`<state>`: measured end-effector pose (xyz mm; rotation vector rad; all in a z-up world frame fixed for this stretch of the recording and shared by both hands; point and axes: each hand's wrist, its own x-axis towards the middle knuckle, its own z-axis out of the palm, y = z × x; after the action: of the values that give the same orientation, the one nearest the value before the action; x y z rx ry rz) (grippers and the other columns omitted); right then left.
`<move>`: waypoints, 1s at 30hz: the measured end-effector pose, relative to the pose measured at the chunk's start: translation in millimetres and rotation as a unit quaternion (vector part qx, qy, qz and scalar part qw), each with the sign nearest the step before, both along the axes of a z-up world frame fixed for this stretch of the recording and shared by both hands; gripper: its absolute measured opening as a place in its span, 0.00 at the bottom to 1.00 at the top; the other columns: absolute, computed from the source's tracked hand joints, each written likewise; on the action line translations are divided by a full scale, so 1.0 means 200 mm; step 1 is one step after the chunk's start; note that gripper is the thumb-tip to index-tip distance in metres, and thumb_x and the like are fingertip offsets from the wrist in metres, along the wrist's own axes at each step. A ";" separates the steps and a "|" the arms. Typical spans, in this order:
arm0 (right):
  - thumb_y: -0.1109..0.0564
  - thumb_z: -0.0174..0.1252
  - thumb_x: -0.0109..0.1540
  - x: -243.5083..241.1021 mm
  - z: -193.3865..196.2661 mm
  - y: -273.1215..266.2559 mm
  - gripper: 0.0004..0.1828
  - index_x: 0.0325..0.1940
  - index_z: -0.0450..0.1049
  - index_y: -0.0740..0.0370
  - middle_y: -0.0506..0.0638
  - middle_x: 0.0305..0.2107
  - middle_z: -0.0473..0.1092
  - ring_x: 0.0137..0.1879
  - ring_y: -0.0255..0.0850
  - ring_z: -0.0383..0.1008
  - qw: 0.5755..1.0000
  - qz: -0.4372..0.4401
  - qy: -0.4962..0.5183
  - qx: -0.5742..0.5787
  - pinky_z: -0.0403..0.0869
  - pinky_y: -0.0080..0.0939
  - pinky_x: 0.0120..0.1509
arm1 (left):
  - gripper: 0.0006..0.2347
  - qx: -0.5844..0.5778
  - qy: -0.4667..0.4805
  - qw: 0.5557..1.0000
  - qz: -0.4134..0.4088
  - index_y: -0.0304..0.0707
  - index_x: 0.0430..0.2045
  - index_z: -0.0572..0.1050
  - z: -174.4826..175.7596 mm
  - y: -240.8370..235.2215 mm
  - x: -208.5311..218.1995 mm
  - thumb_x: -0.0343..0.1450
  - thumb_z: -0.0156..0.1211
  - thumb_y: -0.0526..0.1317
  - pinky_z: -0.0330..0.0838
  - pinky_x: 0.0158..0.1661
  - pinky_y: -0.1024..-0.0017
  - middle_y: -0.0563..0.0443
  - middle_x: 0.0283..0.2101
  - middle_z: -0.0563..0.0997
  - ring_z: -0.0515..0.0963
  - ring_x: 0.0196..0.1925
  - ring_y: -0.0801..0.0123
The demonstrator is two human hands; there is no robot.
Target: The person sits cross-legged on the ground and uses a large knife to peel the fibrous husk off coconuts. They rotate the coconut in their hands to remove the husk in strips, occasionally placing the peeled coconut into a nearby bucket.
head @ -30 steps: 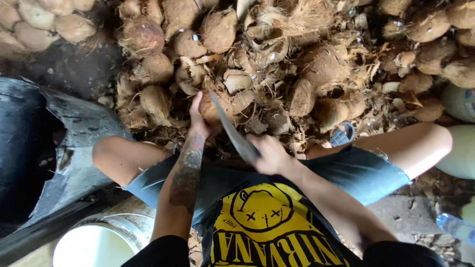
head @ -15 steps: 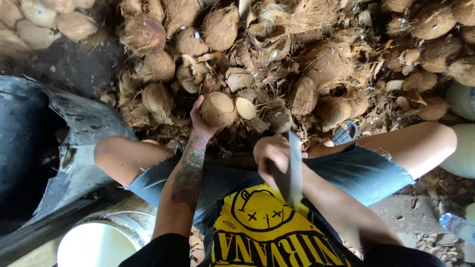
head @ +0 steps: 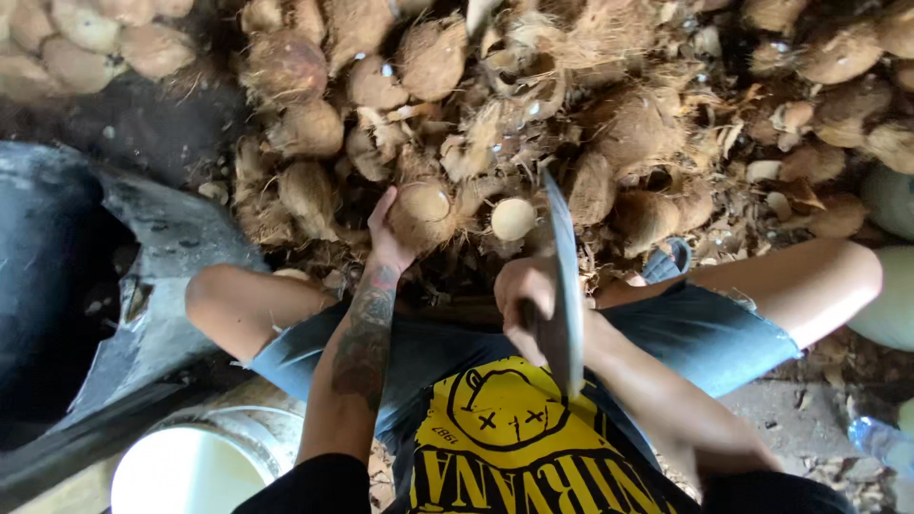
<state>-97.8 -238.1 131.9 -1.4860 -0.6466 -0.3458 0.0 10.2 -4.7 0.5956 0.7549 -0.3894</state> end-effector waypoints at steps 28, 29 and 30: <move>0.57 0.59 0.56 0.04 0.12 -0.04 0.10 0.25 0.77 0.67 0.62 0.17 0.73 0.27 0.61 0.76 0.851 0.014 0.439 -0.286 0.70 0.55 0.35 | 0.20 0.018 -0.099 0.994 0.036 0.45 0.50 0.83 -0.02 0.09 -0.10 0.65 0.63 0.49 0.81 0.57 0.53 0.43 0.53 0.86 0.85 0.54 0.50; 0.63 0.57 0.58 0.06 0.19 -0.05 0.11 0.19 0.74 0.60 0.53 0.10 0.70 0.18 0.52 0.72 0.907 0.011 0.367 -0.208 0.70 0.43 0.30 | 0.15 0.024 -0.033 0.999 0.011 0.40 0.46 0.84 -0.02 0.11 -0.05 0.66 0.67 0.41 0.83 0.53 0.55 0.41 0.47 0.88 0.88 0.48 0.48; 0.63 0.57 0.58 0.05 0.22 -0.03 0.11 0.19 0.74 0.60 0.53 0.10 0.70 0.18 0.52 0.72 0.906 0.015 0.366 -0.210 0.70 0.43 0.30 | 0.15 0.023 -0.032 0.999 0.015 0.40 0.46 0.84 -0.03 0.10 -0.09 0.66 0.67 0.41 0.83 0.53 0.55 0.41 0.47 0.88 0.88 0.48 0.48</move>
<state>-87.8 -244.0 176.4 -1.8528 -0.1284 0.4039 -18.9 29.2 -10.1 0.6375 0.7117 -0.3249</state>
